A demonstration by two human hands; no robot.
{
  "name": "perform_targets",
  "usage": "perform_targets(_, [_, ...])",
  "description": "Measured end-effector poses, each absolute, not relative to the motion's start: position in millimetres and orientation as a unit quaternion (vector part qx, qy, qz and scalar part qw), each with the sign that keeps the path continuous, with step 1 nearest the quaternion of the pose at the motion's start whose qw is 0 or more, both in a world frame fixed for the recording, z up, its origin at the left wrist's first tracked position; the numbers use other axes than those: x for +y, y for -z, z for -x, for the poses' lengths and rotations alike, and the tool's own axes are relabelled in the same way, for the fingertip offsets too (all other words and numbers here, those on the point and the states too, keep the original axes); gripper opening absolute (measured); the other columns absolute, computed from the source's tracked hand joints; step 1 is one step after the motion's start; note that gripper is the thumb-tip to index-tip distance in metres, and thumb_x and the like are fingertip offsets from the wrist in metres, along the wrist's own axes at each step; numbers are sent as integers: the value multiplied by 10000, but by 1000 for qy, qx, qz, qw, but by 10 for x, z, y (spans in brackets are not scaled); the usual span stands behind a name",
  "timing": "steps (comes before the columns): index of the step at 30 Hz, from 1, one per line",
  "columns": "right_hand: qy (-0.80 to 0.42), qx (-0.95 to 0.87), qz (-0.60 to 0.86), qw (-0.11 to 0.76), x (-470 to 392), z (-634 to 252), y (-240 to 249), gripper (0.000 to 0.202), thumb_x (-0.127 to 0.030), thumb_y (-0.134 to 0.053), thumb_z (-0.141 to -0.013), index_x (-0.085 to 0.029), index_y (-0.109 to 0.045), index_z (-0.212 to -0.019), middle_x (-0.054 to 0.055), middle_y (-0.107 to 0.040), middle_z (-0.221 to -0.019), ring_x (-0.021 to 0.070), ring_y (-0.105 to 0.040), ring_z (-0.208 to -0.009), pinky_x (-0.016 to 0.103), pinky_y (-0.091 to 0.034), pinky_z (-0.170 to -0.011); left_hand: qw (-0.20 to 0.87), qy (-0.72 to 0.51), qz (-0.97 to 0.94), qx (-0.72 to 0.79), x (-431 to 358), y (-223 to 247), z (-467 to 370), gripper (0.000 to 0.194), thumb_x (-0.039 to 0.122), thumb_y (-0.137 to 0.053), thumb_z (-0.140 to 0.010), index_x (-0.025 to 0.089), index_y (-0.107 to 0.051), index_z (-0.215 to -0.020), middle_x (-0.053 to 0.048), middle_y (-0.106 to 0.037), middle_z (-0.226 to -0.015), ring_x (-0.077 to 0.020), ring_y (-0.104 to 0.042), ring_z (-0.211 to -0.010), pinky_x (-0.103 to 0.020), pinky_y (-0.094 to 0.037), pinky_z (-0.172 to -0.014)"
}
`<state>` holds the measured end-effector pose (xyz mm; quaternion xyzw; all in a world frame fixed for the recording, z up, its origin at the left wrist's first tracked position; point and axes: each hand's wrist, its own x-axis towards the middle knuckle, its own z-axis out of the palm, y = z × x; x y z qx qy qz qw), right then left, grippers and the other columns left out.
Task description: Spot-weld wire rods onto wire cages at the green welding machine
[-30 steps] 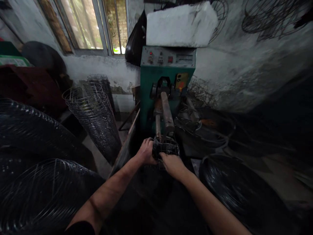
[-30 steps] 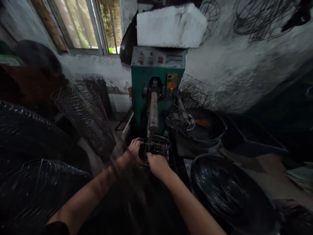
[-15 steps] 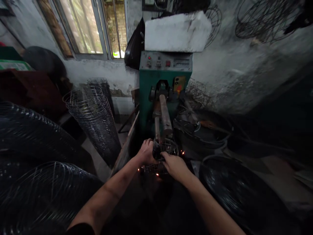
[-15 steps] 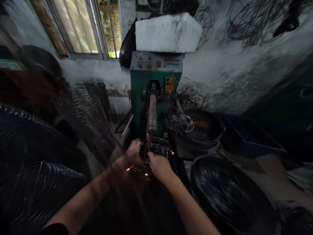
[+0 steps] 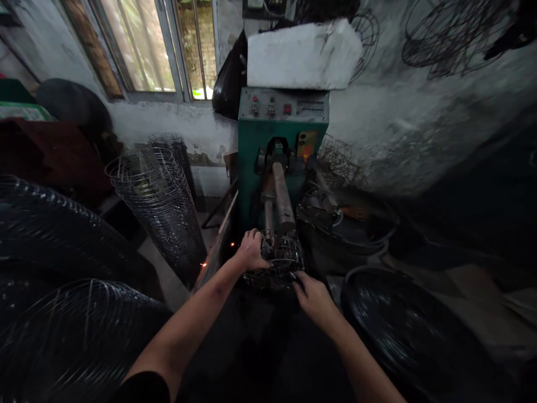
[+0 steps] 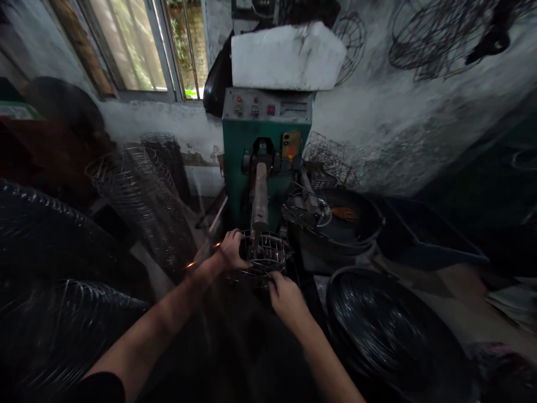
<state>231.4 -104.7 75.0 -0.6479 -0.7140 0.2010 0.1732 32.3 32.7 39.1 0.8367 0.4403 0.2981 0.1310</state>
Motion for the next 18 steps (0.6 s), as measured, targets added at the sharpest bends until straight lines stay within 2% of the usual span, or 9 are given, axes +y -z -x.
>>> perform_targets(4, [-230, -703, 654, 156, -1109, -2371, -740, 308, -191, -369, -918, -173, -613, -1106, 96, -728, -993, 235, -685, -943, 313, -493, -819, 137, -290, -826, 463, 387, -505, -321, 769, 486, -876, -439, 181, -478, -1022, -134, -493, -1183, -361, -487, -1119, -532, -454, -970])
perform_targets(8, [-244, -701, 656, 138, -1136, -2396, -673, 295, -167, -404, -915, -196, -647, -1080, 77, -740, -941, 219, -697, -916, 274, -480, -786, 112, -295, -824, 471, 496, -516, -338, 799, 476, -889, -421, 172, -477, -1033, -128, -503, -1148, -371, -499, -1101, -549, -443, -976])
perform_targets(14, [-259, -687, 664, 144, -1181, -2348, -557, 271, -187, -451, -901, -226, -677, -1046, 56, -750, -903, 227, -699, -864, 294, -482, -755, 79, -293, -827, 474, 535, -487, -368, 748, 458, -879, -478, 141, -507, -1045, -144, -521, -1141, -376, -507, -1116, -519, -453, -971])
perform_targets(18, [-278, -701, 631, 181, -1123, -2460, -619, 257, -209, -467, -880, -219, -694, -1001, 61, -750, -971, 236, -685, -936, 313, -489, -803, 121, -312, -827, 452, 561, -499, -296, 874, 512, -893, -428, 133, -520, -1121, -159, -545, -1181, -391, -510, -1167, -547, -437, -1006])
